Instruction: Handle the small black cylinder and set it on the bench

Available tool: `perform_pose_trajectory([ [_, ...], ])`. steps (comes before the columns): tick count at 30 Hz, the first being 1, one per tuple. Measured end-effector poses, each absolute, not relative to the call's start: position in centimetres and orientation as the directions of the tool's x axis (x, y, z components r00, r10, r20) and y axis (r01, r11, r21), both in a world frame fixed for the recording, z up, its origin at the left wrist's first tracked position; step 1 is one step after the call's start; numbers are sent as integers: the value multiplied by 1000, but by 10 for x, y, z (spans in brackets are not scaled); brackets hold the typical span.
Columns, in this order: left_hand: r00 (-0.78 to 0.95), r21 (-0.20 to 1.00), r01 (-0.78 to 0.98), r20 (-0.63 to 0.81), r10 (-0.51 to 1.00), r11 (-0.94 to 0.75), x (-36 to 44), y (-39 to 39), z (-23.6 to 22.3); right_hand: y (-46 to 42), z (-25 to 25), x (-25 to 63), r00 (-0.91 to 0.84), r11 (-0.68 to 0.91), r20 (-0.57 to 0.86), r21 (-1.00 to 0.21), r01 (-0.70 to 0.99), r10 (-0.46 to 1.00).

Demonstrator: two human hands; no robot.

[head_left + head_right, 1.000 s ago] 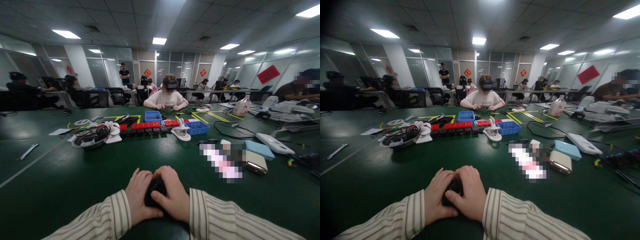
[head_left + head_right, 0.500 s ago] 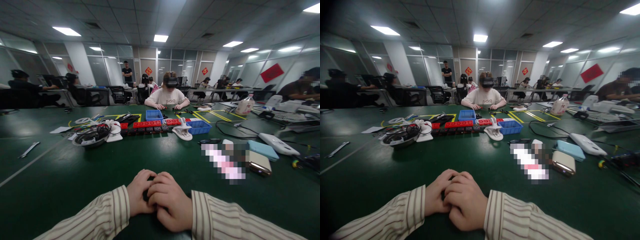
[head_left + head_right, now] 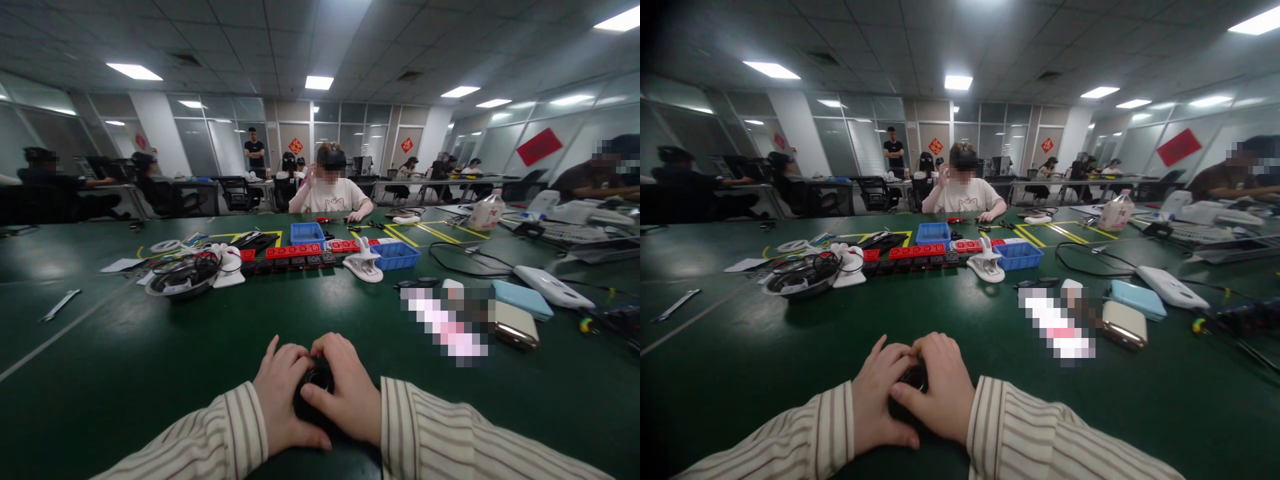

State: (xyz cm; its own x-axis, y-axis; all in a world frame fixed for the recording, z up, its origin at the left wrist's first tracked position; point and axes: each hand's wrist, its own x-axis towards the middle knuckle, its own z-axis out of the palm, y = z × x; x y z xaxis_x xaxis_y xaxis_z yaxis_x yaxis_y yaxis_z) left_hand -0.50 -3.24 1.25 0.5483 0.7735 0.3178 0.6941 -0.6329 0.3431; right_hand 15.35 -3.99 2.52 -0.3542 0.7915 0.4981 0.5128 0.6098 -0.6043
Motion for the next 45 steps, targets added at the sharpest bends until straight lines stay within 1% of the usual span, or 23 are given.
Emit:
perform_pose_trajectory([
  [3, 546, 345, 698, 311, 778, -627, -3, -33, 15, -40, 25, 152, -405, 628, 482, -548, 553, 777],
  [5, 552, 363, 691, 294, 781, -625, -4, -30, 16, -40, 28, 152, -451, 664, 489, -516, 540, 747],
  [8, 608, 423, 634, 245, 755, -647, -8, -22, 13, -42, 32, 153, -506, 736, 534, -495, 462, 677],
  [10, 664, 463, 575, 217, 716, -674, -11, -17, 11, -43, 36, 154, -554, 795, 572, -468, 385, 605],
  [12, 702, 476, 529, 220, 678, -702, -13, -13, 9, -44, 38, 154, -609, 853, 601, -420, 311, 518],
  [15, 682, 494, 517, 255, 685, -699, -14, -11, 8, -45, 37, 155, -667, 911, 626, -339, 234, 404],
  [17, 666, 483, 538, 259, 699, -691, -14, -13, 8, -45, 35, 155, -661, 925, 651, -318, 209, 373],
  [20, 669, 394, 586, 256, 697, -708, -12, -18, 9, -46, 34, 155, -613, 901, 664, -359, 242, 429],
  [22, 648, 353, 622, 269, 713, -699, -10, -22, 11, -47, 34, 155, -569, 854, 639, -422, 303, 517],
  [25, 589, 336, 670, 304, 749, -662, -8, -29, 12, -47, 33, 155, -461, 751, 593, -512, 417, 660],
  [26, 572, 333, 682, 312, 758, -652, -7, -30, 13, -47, 32, 154, -429, 719, 578, -525, 455, 694],
  [28, 561, 336, 688, 316, 765, -643, -8, -31, 13, -46, 29, 152, -407, 686, 558, -515, 514, 724],
  [30, 577, 354, 668, 308, 756, -654, -9, -30, 12, -44, 28, 151, -429, 685, 541, -483, 545, 723],
  [33, 614, 398, 618, 295, 732, -678, -11, -25, 11, -43, 27, 151, -489, 709, 516, -457, 537, 703],
  [37, 662, 487, 554, 235, 712, -676, -12, -18, 11, -43, 29, 153, -543, 754, 524, -480, 448, 656],
  [40, 697, 531, 504, 215, 684, -681, -12, -16, 12, -44, 33, 154, -588, 806, 559, -482, 343, 585],
  [43, 706, 515, 512, 205, 679, -688, -12, -18, 13, -45, 37, 154, -635, 861, 599, -450, 236, 487],
  [45, 688, 473, 549, 213, 694, -689, -11, -21, 14, -46, 39, 153, -639, 868, 609, -451, 208, 470],
])
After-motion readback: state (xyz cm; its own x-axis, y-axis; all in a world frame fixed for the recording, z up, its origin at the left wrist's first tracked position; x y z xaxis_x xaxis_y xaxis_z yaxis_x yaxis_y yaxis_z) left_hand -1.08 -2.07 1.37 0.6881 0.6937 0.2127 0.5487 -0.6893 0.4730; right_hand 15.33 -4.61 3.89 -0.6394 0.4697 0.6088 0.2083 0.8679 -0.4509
